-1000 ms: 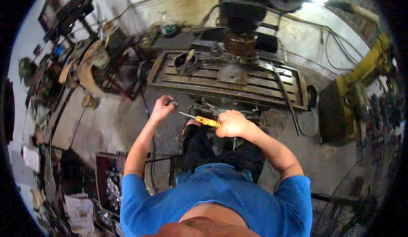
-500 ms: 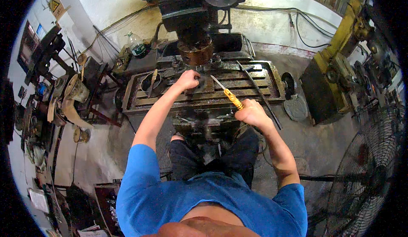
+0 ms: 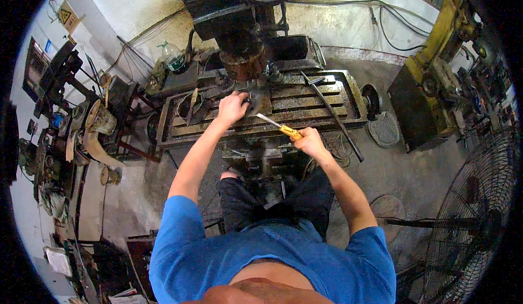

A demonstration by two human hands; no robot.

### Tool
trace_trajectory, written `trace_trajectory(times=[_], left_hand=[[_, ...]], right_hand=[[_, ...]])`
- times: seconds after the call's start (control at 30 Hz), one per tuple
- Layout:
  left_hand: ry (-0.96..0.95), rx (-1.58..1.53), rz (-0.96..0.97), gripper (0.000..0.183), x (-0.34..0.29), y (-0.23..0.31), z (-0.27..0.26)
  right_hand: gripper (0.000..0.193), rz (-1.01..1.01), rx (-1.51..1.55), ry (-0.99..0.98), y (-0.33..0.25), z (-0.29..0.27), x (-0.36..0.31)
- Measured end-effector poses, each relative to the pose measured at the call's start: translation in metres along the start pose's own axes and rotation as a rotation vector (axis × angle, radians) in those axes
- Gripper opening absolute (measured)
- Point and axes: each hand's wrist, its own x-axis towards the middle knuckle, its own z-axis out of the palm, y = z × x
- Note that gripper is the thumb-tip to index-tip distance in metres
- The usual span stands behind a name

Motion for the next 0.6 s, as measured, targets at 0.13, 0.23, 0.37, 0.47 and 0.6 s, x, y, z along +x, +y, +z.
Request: trace_trajectory(times=[0.13, 0.23, 0.37, 0.47, 0.6], left_hand=[[0.004, 0.005, -0.030, 0.023, 0.015, 0.004, 0.012], [0.009, -0.021, -0.010, 0.021, 0.027, 0.001, 0.023], [0.049, -0.038, -0.027, 0.020, 0.033, 0.004, 0.032], [0.069, -0.045, -0.130, 0.025, 0.032, 0.010, 0.029], [0.055, -0.132, -0.340, 0.033, 0.038, 0.002, 0.031]], right_hand=[[0.033, 0.138, -0.255, 0.177, 0.006, 0.009, -0.008], [0.035, 0.130, -0.172, 0.141, -0.001, -0.011, -0.031], [0.031, 0.077, -0.148, 0.153, -0.012, -0.031, -0.052], [0.033, -0.013, -0.038, 0.135, -0.027, -0.061, -0.059], [0.039, -0.289, -0.130, 0.345, -0.098, -0.134, -0.044]])
